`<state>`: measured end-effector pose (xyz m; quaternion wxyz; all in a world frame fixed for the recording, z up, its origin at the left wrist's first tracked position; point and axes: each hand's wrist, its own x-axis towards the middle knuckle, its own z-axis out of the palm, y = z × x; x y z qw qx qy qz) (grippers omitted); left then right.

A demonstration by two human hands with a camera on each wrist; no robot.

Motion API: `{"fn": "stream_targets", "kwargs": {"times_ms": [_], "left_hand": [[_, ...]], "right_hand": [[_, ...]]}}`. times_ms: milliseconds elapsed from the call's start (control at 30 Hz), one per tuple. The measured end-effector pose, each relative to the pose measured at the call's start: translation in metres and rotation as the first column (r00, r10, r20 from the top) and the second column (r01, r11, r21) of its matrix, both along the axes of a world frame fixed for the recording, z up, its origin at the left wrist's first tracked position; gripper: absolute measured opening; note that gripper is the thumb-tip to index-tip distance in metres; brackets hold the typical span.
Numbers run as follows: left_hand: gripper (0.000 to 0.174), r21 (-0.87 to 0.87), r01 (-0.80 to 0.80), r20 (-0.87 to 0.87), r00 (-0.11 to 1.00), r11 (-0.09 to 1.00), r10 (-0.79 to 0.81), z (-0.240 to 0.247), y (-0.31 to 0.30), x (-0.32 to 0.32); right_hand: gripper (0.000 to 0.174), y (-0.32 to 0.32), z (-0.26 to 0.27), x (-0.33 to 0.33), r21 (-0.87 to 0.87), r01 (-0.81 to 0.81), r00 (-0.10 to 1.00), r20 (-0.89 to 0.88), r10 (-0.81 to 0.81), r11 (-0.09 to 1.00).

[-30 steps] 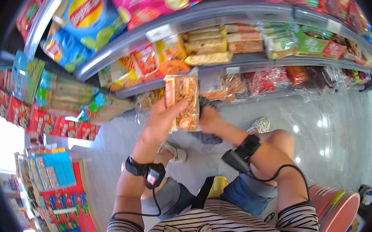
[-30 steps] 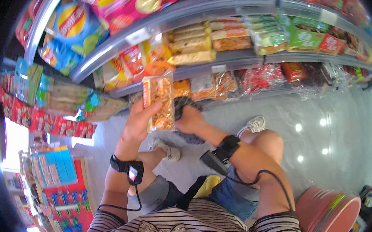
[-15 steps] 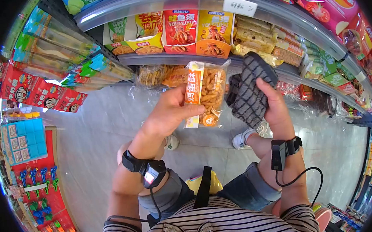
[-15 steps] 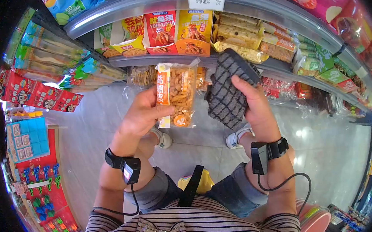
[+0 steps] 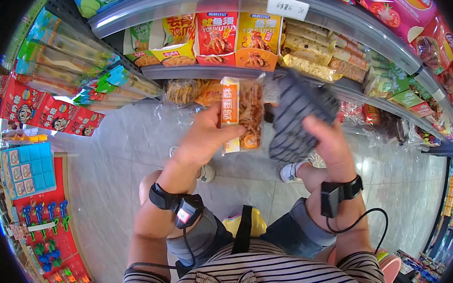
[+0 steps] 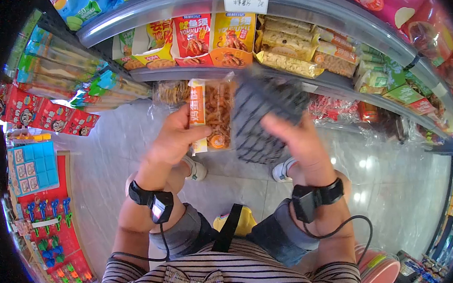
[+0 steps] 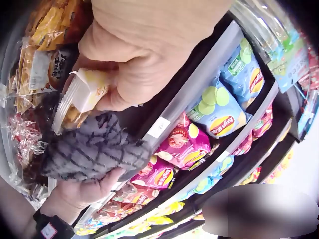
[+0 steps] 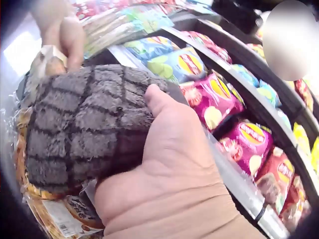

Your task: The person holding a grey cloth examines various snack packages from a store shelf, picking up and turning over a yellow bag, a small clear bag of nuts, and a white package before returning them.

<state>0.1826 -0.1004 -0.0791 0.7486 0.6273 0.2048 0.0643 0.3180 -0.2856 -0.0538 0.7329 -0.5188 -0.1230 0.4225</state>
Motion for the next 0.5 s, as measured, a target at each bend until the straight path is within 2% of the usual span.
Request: {"fn": "stream_targets", "kwargs": {"times_ms": [33, 67, 100, 167, 200, 233, 267, 300, 333, 367, 433, 500], "left_hand": [[0.049, 0.132, -0.001, 0.014, 1.0, 0.991, -0.001, -0.007, -0.003, 0.002], [0.052, 0.263, -0.002, 0.028, 1.0, 0.965, -0.005, -0.013, -0.007, 0.004], [0.052, 0.321, -0.035, 0.107, 0.994, 0.946, 0.0, -0.02, -0.014, 0.007], [0.054, 0.42, -0.108, 0.263, 0.965, 0.901, -0.007, -0.026, -0.03, 0.009], [0.049, 0.386, -0.108, 0.222, 0.975, 0.916, 0.022, -0.021, -0.034, 0.005], [0.045, 0.328, 0.047, 0.012, 0.998, 0.944, -0.054, -0.002, -0.036, 0.007], [0.041, 0.24, 0.188, -0.193, 0.971, 0.952, -0.143, 0.019, -0.036, 0.009], [0.037, 0.123, 0.305, -0.383, 0.893, 0.944, -0.239, 0.03, -0.036, 0.01], [0.029, 0.138, 0.199, -0.223, 0.961, 0.97, -0.165, -0.001, -0.039, 0.005], [0.029, 0.199, 0.191, -0.166, 0.973, 0.961, -0.158, -0.012, -0.04, 0.003], [0.03, 0.325, 0.158, -0.053, 0.987, 0.932, -0.149, -0.022, -0.039, 0.0], [0.03, 0.338, 0.189, -0.053, 0.982, 0.922, -0.182, -0.022, -0.032, -0.003]], "right_hand": [[0.044, 0.003, -0.007, -0.006, -0.024, -0.102, 0.972, 0.211, 0.105, 0.994], [0.043, 0.011, -0.014, -0.014, -0.07, -0.193, 0.889, 0.409, 0.205, 0.979], [0.042, 0.019, -0.034, -0.015, -0.195, -0.278, 0.694, 0.636, 0.337, 0.941], [0.043, 0.03, -0.044, -0.02, -0.237, -0.144, 0.49, 0.826, 0.277, 0.961], [0.042, 0.033, -0.048, -0.018, -0.253, -0.135, 0.554, 0.782, 0.285, 0.958], [0.042, 0.035, -0.046, -0.017, -0.248, -0.093, 0.622, 0.742, 0.251, 0.964], [0.042, 0.038, -0.044, -0.015, -0.241, -0.049, 0.686, 0.697, 0.209, 0.969], [0.043, 0.04, -0.044, -0.012, -0.25, -0.039, 0.762, 0.618, 0.19, 0.968], [0.044, 0.041, -0.045, -0.009, -0.26, -0.034, 0.83, 0.53, 0.172, 0.965], [0.045, 0.042, -0.047, -0.007, -0.272, -0.034, 0.887, 0.434, 0.154, 0.962], [0.046, 0.042, -0.053, -0.002, -0.272, -0.077, 0.903, 0.39, 0.183, 0.959], [0.045, 0.042, -0.042, -0.002, -0.234, -0.156, 0.919, 0.322, 0.228, 0.96]]}}
